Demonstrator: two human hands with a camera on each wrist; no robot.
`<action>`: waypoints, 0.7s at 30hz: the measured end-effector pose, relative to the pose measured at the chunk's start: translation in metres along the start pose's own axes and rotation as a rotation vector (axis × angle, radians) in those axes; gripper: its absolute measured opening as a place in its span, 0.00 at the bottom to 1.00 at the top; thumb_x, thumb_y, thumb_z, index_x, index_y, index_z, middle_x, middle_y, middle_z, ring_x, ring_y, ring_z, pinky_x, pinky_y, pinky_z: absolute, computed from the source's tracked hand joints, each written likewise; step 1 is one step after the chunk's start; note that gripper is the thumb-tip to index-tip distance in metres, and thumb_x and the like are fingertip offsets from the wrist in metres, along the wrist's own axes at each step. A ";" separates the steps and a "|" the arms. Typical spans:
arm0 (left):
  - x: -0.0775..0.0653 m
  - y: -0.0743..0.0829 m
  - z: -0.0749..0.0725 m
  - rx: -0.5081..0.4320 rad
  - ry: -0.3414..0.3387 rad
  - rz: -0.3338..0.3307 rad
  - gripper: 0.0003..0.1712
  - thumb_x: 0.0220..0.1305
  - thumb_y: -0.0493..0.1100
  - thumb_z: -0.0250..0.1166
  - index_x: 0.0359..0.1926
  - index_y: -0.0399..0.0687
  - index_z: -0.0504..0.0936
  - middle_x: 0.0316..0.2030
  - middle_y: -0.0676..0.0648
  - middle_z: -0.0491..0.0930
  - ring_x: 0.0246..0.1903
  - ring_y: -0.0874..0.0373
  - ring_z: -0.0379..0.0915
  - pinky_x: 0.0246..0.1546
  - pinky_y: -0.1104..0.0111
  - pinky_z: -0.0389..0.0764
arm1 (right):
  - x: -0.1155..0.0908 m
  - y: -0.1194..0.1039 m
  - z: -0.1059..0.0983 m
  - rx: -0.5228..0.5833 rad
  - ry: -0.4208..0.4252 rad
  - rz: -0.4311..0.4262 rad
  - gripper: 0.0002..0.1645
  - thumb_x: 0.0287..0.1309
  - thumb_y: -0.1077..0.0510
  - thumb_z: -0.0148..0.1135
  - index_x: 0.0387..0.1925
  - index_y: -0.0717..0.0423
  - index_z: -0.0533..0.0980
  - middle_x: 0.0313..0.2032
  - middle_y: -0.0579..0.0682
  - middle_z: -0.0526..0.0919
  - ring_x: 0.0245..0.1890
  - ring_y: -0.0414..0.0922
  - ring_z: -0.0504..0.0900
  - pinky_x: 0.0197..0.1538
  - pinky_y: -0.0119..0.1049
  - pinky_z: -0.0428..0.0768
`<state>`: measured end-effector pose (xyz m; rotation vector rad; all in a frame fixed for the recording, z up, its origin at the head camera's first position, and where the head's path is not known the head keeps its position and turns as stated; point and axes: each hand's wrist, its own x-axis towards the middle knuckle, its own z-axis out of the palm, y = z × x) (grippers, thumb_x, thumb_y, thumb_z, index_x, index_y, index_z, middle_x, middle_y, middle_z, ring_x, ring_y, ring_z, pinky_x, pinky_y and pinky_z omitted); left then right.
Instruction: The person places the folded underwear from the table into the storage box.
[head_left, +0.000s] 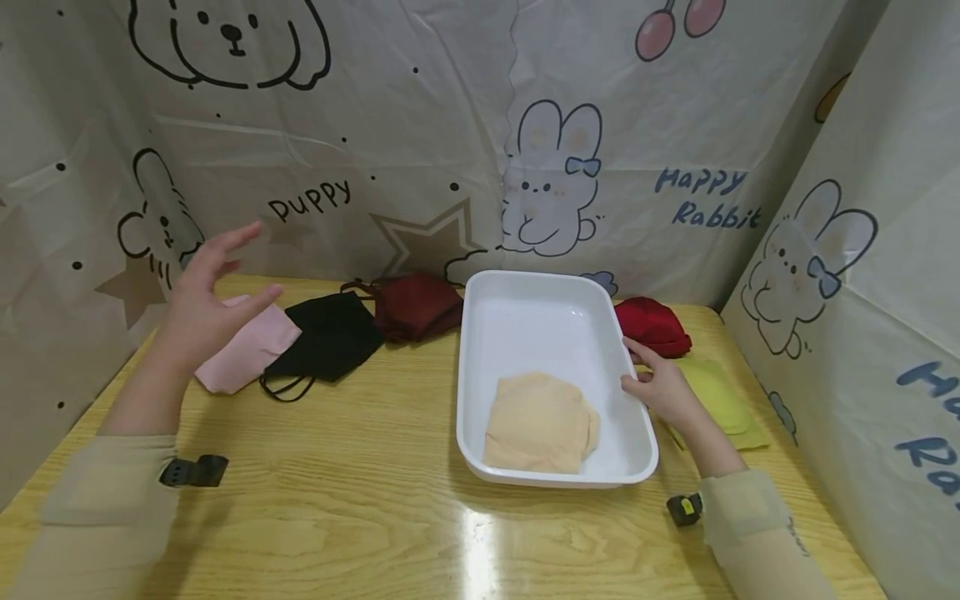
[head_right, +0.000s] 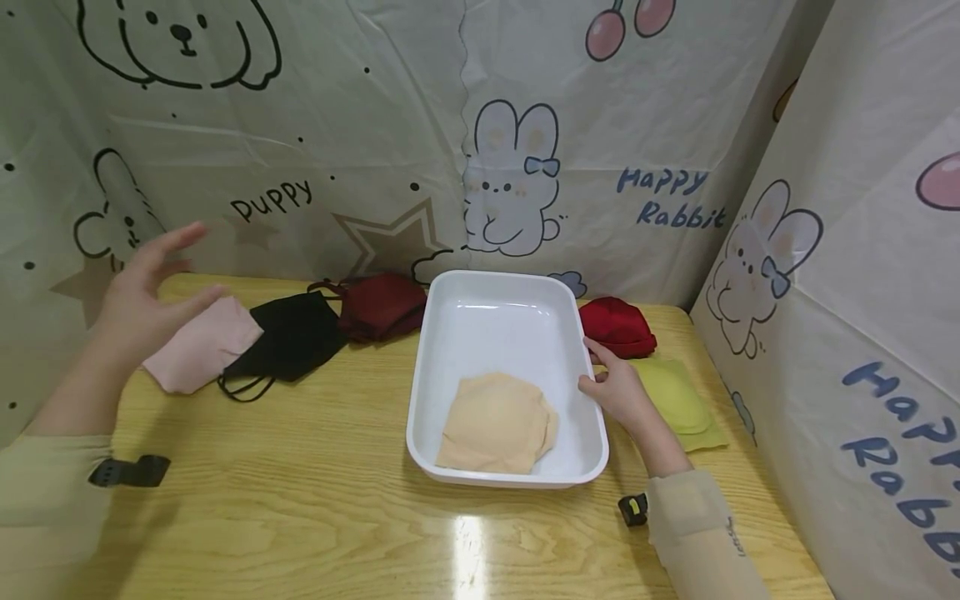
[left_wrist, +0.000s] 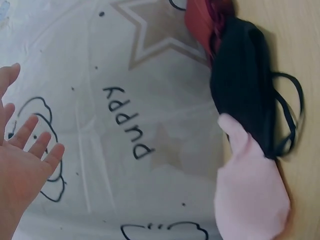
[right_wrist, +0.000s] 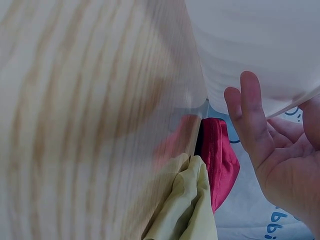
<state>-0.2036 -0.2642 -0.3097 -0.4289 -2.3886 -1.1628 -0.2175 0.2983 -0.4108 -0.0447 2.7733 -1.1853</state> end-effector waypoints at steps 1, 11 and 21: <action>-0.001 -0.003 -0.001 0.003 0.003 -0.007 0.41 0.57 0.36 0.67 0.69 0.63 0.62 0.67 0.56 0.60 0.65 0.64 0.55 0.57 0.83 0.58 | 0.000 0.000 0.000 -0.001 0.000 0.002 0.42 0.59 0.61 0.57 0.72 0.54 0.52 0.56 0.64 0.68 0.44 0.55 0.76 0.45 0.41 0.82; -0.003 -0.035 -0.008 -0.008 0.006 -0.105 0.42 0.59 0.38 0.66 0.71 0.62 0.57 0.69 0.51 0.57 0.66 0.63 0.52 0.69 0.69 0.52 | 0.000 0.000 0.000 -0.002 0.004 -0.002 0.41 0.60 0.60 0.57 0.72 0.54 0.52 0.57 0.65 0.67 0.46 0.56 0.76 0.47 0.43 0.82; -0.012 -0.067 -0.015 0.009 0.018 -0.197 0.43 0.61 0.43 0.65 0.72 0.66 0.53 0.71 0.53 0.55 0.70 0.60 0.47 0.70 0.55 0.47 | 0.001 0.002 0.000 -0.003 0.003 0.002 0.41 0.60 0.60 0.57 0.72 0.53 0.52 0.57 0.64 0.67 0.46 0.56 0.76 0.47 0.43 0.82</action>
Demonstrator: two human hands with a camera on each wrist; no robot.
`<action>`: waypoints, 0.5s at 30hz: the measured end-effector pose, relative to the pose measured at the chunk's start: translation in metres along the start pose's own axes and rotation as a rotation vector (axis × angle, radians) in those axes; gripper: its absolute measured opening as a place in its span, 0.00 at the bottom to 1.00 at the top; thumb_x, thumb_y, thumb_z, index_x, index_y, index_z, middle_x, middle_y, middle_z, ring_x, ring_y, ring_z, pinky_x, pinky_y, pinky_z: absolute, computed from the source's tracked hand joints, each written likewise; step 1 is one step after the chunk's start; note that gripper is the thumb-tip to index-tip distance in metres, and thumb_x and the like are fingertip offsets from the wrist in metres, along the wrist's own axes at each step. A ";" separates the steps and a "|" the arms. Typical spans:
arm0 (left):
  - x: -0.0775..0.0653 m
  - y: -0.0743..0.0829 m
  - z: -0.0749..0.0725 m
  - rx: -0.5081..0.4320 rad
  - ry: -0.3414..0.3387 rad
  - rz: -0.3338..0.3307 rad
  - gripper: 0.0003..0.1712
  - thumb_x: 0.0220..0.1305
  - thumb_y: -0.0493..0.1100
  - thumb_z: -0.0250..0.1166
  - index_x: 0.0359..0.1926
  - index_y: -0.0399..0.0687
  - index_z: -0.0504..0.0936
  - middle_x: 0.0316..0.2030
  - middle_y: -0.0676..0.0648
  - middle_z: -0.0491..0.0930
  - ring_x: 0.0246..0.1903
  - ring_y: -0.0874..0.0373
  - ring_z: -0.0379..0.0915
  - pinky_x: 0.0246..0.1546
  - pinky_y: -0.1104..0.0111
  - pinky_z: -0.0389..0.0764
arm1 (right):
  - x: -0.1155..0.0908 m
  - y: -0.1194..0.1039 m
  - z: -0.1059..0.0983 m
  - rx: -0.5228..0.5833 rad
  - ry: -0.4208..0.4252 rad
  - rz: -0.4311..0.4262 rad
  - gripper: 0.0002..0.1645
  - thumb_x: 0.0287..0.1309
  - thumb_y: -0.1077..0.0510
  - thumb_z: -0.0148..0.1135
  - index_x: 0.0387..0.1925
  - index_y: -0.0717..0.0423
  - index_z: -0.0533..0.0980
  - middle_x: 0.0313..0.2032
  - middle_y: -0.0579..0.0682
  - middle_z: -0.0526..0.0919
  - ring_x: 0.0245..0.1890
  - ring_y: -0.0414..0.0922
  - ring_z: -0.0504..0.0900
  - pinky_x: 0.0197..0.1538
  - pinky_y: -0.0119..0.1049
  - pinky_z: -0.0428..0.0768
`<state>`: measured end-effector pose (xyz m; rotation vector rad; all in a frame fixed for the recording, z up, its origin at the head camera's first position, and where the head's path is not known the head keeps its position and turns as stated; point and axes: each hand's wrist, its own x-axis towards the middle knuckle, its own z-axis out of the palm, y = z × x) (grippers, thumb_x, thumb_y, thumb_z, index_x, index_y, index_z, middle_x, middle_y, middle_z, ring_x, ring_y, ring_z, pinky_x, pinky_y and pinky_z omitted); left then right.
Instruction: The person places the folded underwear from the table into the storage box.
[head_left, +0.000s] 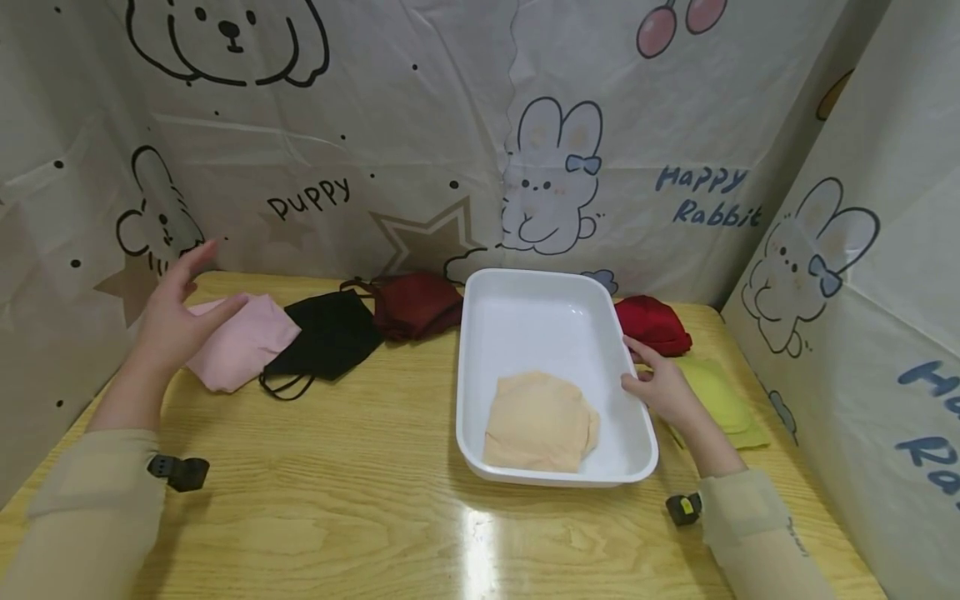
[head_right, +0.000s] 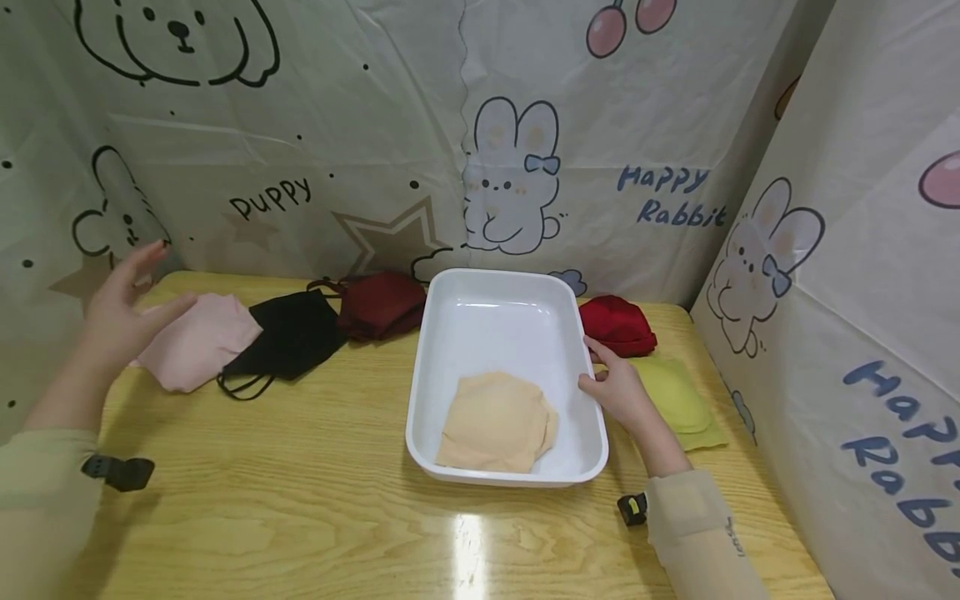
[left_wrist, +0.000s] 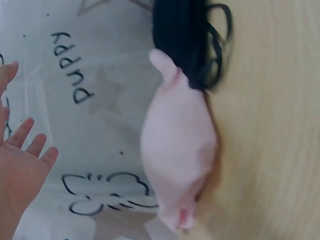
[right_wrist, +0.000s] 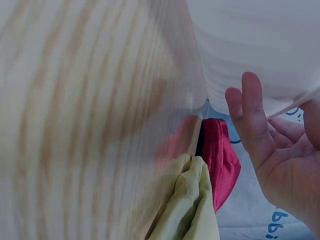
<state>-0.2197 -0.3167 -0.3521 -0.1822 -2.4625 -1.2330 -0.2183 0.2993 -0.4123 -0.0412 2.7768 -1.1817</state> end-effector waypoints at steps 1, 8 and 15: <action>0.000 -0.004 -0.001 0.001 -0.004 -0.010 0.44 0.61 0.43 0.65 0.72 0.66 0.52 0.71 0.52 0.54 0.70 0.58 0.47 0.70 0.53 0.47 | 0.000 0.000 0.000 -0.002 0.001 0.002 0.41 0.60 0.60 0.57 0.72 0.53 0.52 0.57 0.64 0.67 0.46 0.56 0.76 0.48 0.43 0.81; -0.002 -0.030 -0.005 0.017 -0.031 -0.065 0.46 0.62 0.45 0.64 0.74 0.59 0.47 0.72 0.40 0.50 0.71 0.46 0.42 0.68 0.45 0.44 | -0.001 0.000 0.000 -0.007 0.001 0.002 0.41 0.60 0.59 0.57 0.72 0.53 0.52 0.57 0.64 0.68 0.46 0.55 0.75 0.48 0.43 0.81; -0.004 -0.056 -0.004 0.045 -0.085 -0.154 0.49 0.62 0.50 0.63 0.75 0.51 0.42 0.72 0.34 0.45 0.70 0.34 0.37 0.65 0.37 0.44 | -0.001 -0.001 0.000 -0.011 -0.001 0.002 0.41 0.60 0.59 0.57 0.72 0.53 0.52 0.57 0.64 0.68 0.47 0.56 0.75 0.48 0.44 0.81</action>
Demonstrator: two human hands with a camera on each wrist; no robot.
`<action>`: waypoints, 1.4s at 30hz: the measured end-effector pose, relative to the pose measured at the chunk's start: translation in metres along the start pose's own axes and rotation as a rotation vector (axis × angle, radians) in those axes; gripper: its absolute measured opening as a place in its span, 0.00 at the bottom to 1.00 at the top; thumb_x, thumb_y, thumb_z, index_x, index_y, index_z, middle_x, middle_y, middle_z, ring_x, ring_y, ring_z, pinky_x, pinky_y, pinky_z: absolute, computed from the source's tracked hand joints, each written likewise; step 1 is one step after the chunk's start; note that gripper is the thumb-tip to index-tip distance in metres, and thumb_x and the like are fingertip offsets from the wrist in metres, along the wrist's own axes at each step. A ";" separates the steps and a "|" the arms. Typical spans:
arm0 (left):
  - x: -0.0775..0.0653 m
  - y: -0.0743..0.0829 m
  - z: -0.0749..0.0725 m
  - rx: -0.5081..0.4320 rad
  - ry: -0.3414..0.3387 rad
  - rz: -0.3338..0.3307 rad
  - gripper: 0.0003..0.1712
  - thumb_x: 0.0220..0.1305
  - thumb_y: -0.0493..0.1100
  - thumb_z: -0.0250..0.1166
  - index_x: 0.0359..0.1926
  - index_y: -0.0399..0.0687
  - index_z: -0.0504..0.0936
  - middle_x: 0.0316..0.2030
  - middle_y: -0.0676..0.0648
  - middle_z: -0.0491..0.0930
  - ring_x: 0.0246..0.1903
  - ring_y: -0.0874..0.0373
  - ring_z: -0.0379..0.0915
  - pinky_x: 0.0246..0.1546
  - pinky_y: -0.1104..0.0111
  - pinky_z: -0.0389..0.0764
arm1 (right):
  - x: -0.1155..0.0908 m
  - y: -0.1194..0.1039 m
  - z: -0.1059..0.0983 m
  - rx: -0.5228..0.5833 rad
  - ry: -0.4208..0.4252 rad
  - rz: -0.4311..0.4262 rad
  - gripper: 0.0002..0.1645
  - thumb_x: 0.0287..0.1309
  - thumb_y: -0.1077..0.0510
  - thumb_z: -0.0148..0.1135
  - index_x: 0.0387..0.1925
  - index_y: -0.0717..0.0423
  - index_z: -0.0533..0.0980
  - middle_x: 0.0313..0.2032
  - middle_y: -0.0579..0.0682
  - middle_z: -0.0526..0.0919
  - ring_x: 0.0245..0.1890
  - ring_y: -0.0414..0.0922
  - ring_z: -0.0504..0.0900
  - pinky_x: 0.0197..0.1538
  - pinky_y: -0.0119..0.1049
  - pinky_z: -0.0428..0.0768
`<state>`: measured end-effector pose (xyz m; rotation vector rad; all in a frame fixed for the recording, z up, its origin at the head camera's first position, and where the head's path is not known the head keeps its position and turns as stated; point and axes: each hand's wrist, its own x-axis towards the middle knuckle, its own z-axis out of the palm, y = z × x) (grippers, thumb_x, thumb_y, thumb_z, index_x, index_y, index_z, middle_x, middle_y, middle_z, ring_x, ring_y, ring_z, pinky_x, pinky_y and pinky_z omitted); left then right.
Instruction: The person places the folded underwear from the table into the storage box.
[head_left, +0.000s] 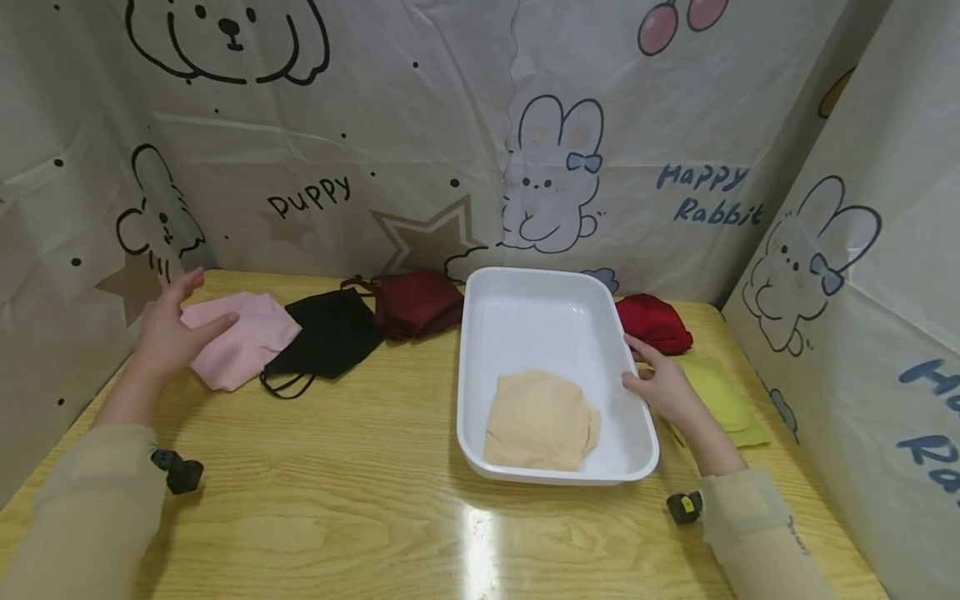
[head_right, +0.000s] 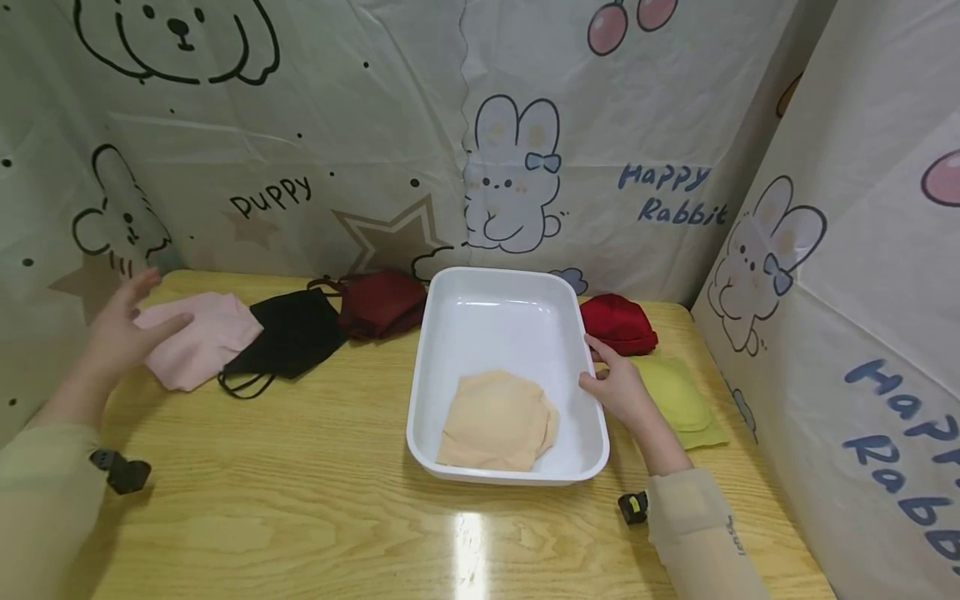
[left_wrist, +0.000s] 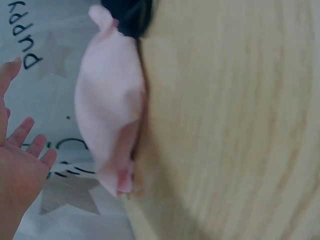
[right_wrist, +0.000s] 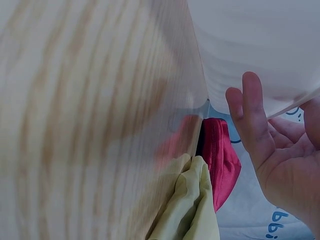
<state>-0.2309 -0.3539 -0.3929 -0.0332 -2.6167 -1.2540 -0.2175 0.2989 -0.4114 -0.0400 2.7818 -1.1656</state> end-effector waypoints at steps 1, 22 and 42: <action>0.000 -0.003 0.000 0.004 -0.007 -0.013 0.50 0.62 0.50 0.62 0.75 0.50 0.42 0.72 0.34 0.45 0.70 0.33 0.36 0.64 0.36 0.44 | 0.000 0.000 0.000 -0.001 0.000 -0.001 0.41 0.60 0.59 0.57 0.72 0.53 0.52 0.57 0.64 0.68 0.47 0.56 0.75 0.48 0.44 0.81; 0.001 -0.051 -0.009 0.131 -0.168 -0.193 0.56 0.63 0.58 0.60 0.73 0.37 0.33 0.69 0.24 0.35 0.65 0.23 0.39 0.59 0.33 0.50 | 0.001 0.001 0.000 0.033 -0.011 0.000 0.42 0.60 0.60 0.56 0.73 0.53 0.52 0.58 0.65 0.67 0.47 0.56 0.75 0.46 0.41 0.82; 0.003 -0.059 -0.006 0.182 -0.250 -0.292 0.61 0.61 0.65 0.57 0.71 0.32 0.31 0.66 0.19 0.39 0.64 0.24 0.41 0.59 0.36 0.54 | -0.001 0.000 0.000 0.026 -0.008 0.010 0.41 0.61 0.59 0.56 0.73 0.52 0.51 0.58 0.65 0.67 0.48 0.57 0.76 0.47 0.43 0.82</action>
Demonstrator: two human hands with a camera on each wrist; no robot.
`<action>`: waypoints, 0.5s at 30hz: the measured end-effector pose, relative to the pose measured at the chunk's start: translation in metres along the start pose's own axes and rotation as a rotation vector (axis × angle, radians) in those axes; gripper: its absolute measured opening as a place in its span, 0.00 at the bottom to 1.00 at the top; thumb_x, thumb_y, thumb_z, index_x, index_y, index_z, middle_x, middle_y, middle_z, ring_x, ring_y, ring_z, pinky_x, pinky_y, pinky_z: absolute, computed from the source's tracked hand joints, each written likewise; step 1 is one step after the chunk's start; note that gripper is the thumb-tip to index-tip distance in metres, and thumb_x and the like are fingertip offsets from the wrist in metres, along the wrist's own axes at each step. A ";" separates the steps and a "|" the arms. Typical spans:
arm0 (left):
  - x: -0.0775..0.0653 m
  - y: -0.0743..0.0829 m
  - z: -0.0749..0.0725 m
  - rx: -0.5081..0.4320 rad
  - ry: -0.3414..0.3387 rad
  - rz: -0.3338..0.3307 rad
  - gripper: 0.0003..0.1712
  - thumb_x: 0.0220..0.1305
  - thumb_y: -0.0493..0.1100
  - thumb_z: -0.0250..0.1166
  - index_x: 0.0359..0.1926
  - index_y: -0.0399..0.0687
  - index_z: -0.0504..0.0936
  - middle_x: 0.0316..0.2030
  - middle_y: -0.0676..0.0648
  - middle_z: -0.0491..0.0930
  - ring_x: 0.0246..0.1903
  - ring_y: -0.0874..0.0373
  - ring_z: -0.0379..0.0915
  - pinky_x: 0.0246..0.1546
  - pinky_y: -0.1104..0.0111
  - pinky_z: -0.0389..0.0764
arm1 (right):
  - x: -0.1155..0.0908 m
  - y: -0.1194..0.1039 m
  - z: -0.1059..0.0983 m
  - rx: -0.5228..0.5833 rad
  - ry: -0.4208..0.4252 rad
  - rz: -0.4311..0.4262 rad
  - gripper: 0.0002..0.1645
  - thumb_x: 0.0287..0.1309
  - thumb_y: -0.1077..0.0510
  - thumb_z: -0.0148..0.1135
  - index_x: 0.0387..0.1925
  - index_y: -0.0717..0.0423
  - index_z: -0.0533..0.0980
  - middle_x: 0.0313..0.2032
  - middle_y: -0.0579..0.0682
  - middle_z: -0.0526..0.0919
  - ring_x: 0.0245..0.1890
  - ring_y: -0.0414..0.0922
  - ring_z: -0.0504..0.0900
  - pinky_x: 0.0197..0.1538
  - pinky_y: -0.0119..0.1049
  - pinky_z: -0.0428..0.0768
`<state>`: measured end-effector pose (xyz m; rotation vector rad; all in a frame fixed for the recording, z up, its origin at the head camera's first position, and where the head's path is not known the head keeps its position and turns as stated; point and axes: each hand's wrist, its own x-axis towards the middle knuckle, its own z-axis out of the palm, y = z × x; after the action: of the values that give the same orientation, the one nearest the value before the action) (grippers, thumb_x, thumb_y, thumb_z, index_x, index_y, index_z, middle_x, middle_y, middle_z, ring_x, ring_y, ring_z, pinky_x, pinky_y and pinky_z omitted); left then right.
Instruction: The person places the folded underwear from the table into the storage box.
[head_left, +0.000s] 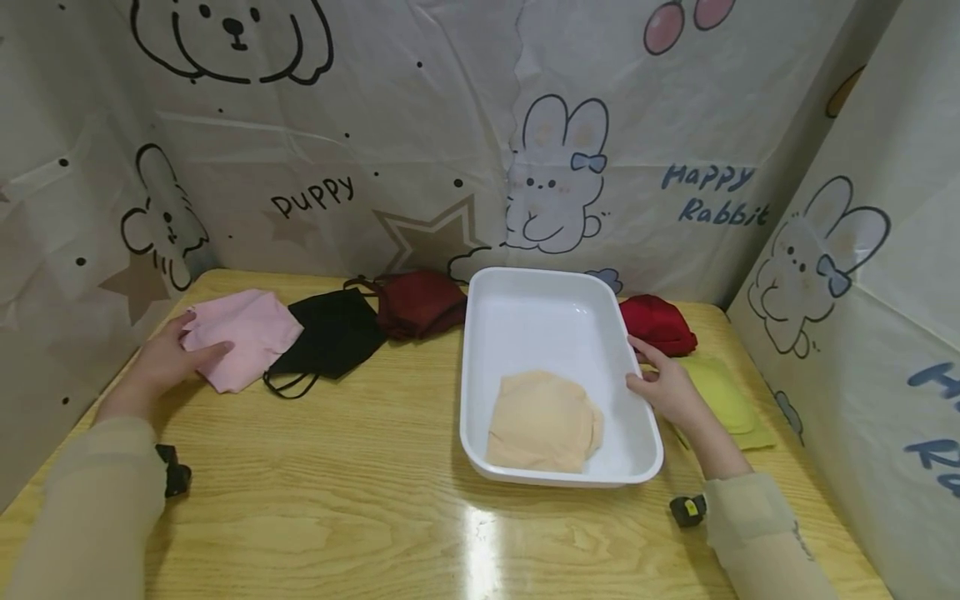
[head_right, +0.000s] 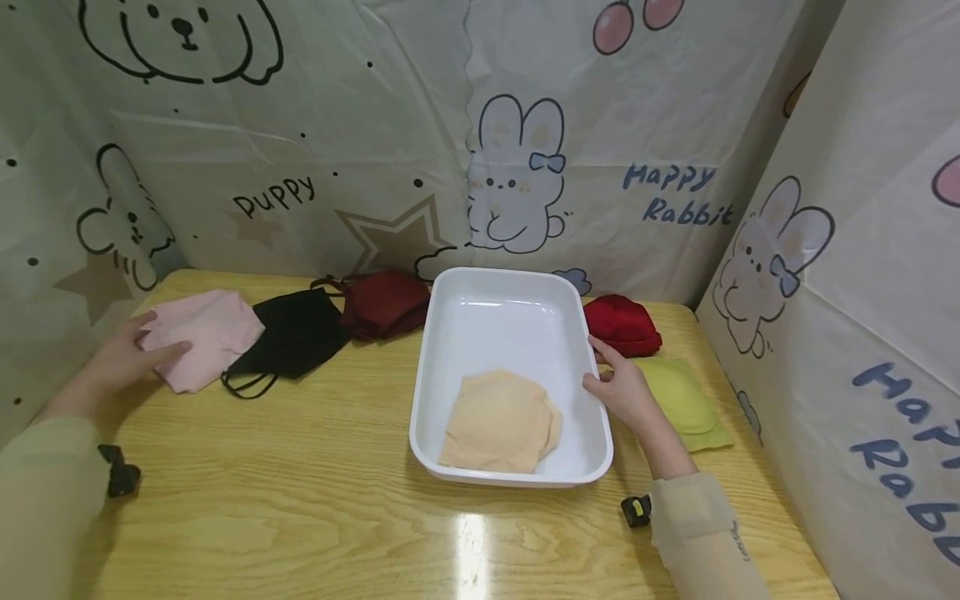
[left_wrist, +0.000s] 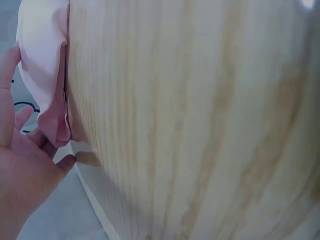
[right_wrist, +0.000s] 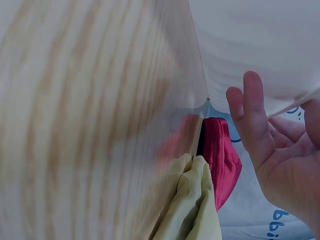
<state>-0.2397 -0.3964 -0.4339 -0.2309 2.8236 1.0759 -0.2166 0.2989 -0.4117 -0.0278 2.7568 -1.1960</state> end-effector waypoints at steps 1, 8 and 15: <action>0.000 0.000 0.000 0.003 -0.001 0.006 0.61 0.61 0.65 0.57 0.71 0.31 0.31 0.66 0.19 0.39 0.64 0.24 0.40 0.60 0.36 0.53 | 0.000 0.000 0.000 0.000 0.000 0.001 0.41 0.61 0.58 0.56 0.73 0.52 0.51 0.58 0.65 0.67 0.48 0.57 0.76 0.47 0.43 0.82; 0.004 -0.002 0.001 0.002 0.016 0.015 0.62 0.59 0.63 0.61 0.71 0.30 0.33 0.66 0.19 0.40 0.64 0.24 0.40 0.60 0.35 0.51 | 0.000 0.001 0.000 -0.005 -0.001 0.000 0.41 0.61 0.58 0.56 0.73 0.52 0.51 0.58 0.65 0.67 0.49 0.58 0.75 0.48 0.44 0.81; 0.000 0.006 0.002 -0.016 0.034 0.008 0.60 0.59 0.58 0.63 0.70 0.28 0.35 0.67 0.21 0.41 0.65 0.25 0.40 0.62 0.36 0.49 | 0.000 0.000 0.000 -0.003 0.001 -0.001 0.41 0.61 0.58 0.56 0.73 0.52 0.51 0.58 0.65 0.67 0.48 0.57 0.76 0.47 0.43 0.82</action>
<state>-0.2405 -0.3908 -0.4317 -0.2418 2.8491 1.1076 -0.2165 0.2986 -0.4116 -0.0282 2.7595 -1.1929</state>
